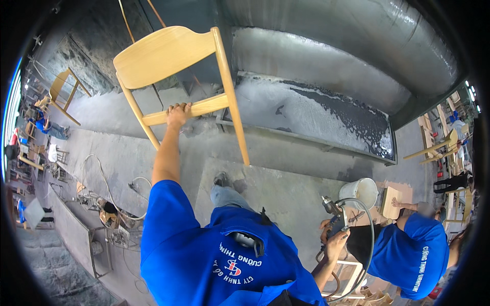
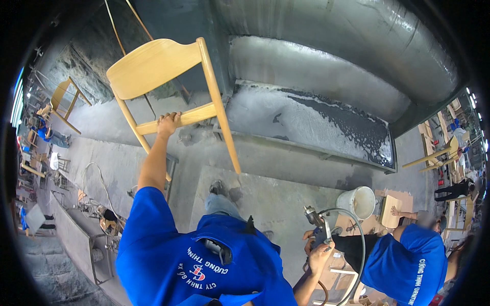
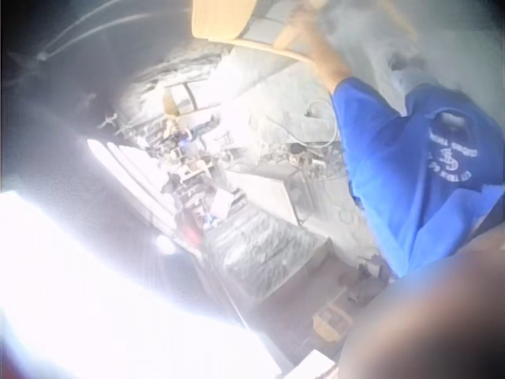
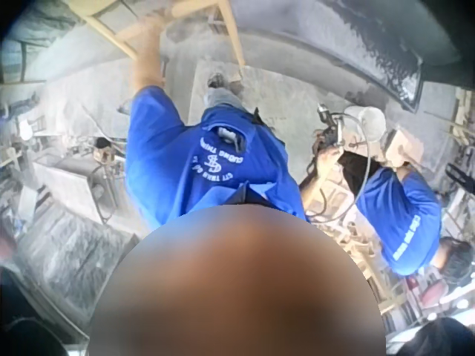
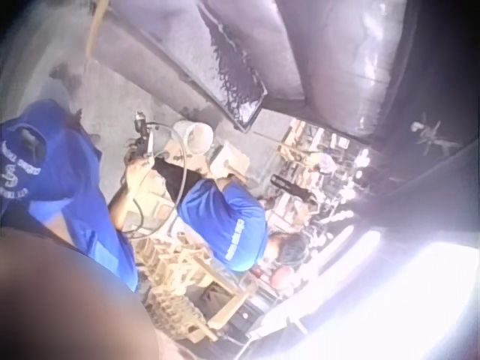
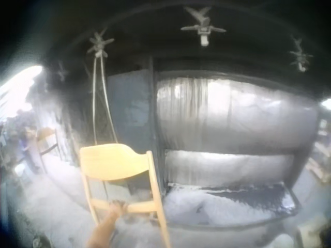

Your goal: The person sprays a wooden chair with a spray gun, rotating it to cover all sides. The chair is suspended by strings, and the person adjusts its position while spraying.

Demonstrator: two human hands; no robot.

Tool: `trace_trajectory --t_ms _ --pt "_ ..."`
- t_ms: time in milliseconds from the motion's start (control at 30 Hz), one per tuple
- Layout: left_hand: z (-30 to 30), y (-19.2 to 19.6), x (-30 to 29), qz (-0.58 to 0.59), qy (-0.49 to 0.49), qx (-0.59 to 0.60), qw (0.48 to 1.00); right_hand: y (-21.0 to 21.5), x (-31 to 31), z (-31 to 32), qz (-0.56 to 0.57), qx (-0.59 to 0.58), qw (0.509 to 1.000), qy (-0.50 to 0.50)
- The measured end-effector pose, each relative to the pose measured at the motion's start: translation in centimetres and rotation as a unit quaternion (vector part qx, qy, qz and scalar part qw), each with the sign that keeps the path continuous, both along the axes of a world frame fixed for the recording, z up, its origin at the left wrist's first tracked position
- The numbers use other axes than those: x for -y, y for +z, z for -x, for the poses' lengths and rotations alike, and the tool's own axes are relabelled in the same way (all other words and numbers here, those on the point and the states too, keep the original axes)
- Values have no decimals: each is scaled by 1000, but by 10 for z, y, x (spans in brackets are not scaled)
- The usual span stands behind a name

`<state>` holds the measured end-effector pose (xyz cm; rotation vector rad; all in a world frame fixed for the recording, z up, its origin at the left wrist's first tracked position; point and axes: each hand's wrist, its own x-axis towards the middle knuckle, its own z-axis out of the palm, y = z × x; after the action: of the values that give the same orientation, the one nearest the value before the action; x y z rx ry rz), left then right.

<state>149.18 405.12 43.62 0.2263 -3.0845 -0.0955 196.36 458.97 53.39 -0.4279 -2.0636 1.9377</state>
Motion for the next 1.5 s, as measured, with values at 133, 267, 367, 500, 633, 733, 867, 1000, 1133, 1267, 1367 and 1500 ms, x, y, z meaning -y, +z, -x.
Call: trace_trajectory --t_ms 133,267,367,500,633,733,867,1000,1133,1267,1367,1500 --pt "68 -6 10 -8 54 -49 997 -10 78 73 -10 14 995 -100" --pt "134 -6 46 -36 14 28 999 5 141 144 -39 1 999 -33" --pt "156 -5 108 -146 -77 51 985 30 184 184 -46 15 999 -3" --pt "171 -20 161 -28 -38 52 998 54 232 215 -58 1 998 -11" --pt "185 -40 148 53 43 58 996 56 249 237 -44 9 999 4" --pt "192 -35 127 24 108 57 992 55 256 247 -57 2 998 -12" --pt "165 -24 77 -20 96 42 994 52 260 263 -63 1 998 8" --pt "65 -64 17 -96 -236 -6 967 47 260 273 -62 3 998 23" --pt "17 -112 66 -203 -308 238 899 40 259 273 -64 15 998 0" --pt "86 -95 151 -255 81 2 964 37 260 267 -64 22 997 -30" --pt "172 -55 172 -281 -97 -267 917 39 264 267 -74 45 996 -36" --pt "253 -35 168 -125 -233 -247 932 51 275 275 -101 59 993 -19"
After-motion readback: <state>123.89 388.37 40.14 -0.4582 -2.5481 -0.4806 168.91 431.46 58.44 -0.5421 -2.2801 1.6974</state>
